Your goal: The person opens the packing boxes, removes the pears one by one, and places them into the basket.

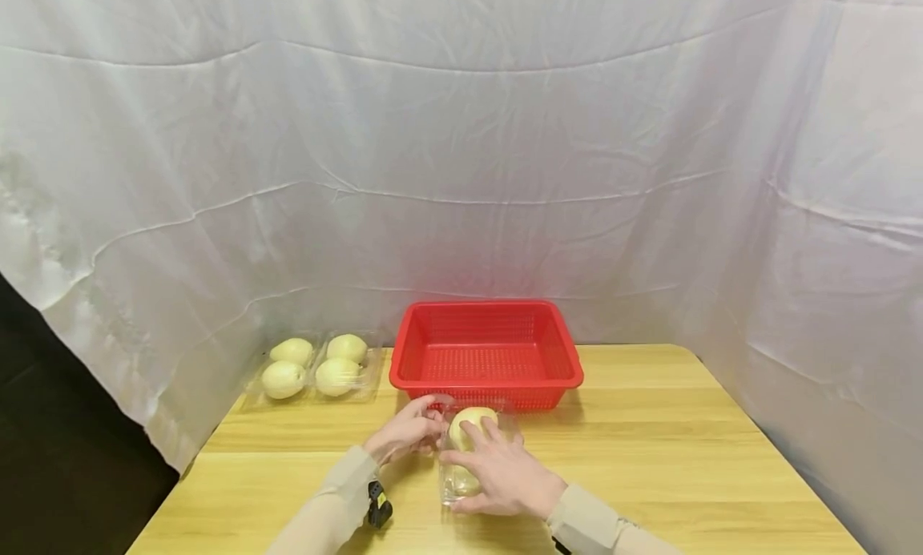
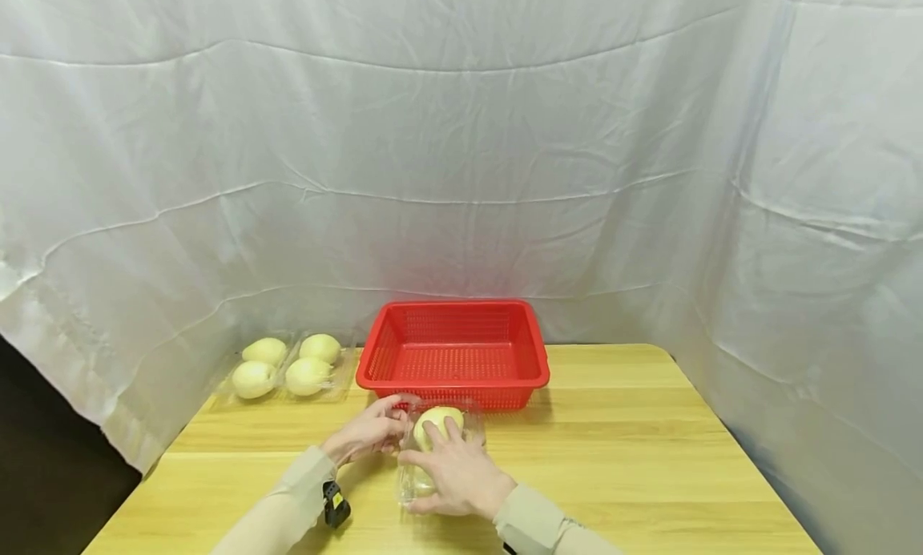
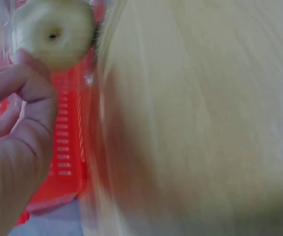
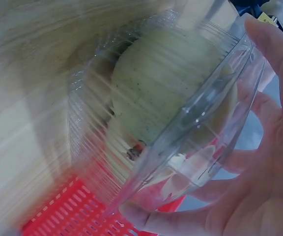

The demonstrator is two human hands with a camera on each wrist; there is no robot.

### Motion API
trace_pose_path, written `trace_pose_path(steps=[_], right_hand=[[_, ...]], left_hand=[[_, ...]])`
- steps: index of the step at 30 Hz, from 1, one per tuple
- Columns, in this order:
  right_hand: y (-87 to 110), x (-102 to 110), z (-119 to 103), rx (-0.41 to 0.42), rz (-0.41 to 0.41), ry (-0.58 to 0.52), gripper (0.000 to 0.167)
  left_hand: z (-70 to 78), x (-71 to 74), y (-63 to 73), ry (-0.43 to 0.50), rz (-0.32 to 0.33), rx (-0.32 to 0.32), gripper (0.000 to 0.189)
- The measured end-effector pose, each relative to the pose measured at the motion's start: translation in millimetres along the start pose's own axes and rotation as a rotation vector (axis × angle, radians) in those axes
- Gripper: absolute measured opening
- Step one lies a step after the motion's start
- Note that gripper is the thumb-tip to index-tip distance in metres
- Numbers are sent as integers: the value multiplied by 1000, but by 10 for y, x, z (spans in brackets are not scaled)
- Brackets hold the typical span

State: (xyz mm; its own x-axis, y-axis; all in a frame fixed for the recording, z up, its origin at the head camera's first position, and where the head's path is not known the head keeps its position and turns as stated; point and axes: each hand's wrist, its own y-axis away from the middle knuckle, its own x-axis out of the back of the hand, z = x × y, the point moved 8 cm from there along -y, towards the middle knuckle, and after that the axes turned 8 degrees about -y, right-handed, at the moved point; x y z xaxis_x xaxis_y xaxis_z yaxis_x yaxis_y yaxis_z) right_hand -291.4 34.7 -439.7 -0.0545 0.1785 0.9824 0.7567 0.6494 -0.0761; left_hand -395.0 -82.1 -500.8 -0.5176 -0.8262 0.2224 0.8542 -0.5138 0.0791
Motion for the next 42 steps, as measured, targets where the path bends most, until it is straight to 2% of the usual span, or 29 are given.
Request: trace_pose_path(steps=[4, 8, 17, 20, 25, 31, 35, 42], right_hand=[[-7, 4, -4, 3, 15, 11, 64], [-9, 4, -29, 16, 29, 24, 64], [19, 3, -28, 8, 17, 31, 66], [25, -7, -23, 8, 16, 25, 65], [29, 2, -25, 19, 33, 27, 63], [46, 18, -7, 17, 42, -2, 63], [61, 25, 4, 12, 45, -8, 65], [81, 15, 0, 18, 49, 16, 65]], left_hand=[[3, -34, -1, -68, 26, 12, 45], [2, -33, -3, -89, 38, 22, 39], [-1, 7, 11, -25, 24, 38, 40], [-6, 23, 6, -22, 63, 36, 39], [8, 40, -11, -33, 163, 25, 31], [5, 62, -24, -38, 253, 41, 18], [22, 91, -26, -64, 270, 33, 15], [37, 102, 27, -128, 247, 11, 17]])
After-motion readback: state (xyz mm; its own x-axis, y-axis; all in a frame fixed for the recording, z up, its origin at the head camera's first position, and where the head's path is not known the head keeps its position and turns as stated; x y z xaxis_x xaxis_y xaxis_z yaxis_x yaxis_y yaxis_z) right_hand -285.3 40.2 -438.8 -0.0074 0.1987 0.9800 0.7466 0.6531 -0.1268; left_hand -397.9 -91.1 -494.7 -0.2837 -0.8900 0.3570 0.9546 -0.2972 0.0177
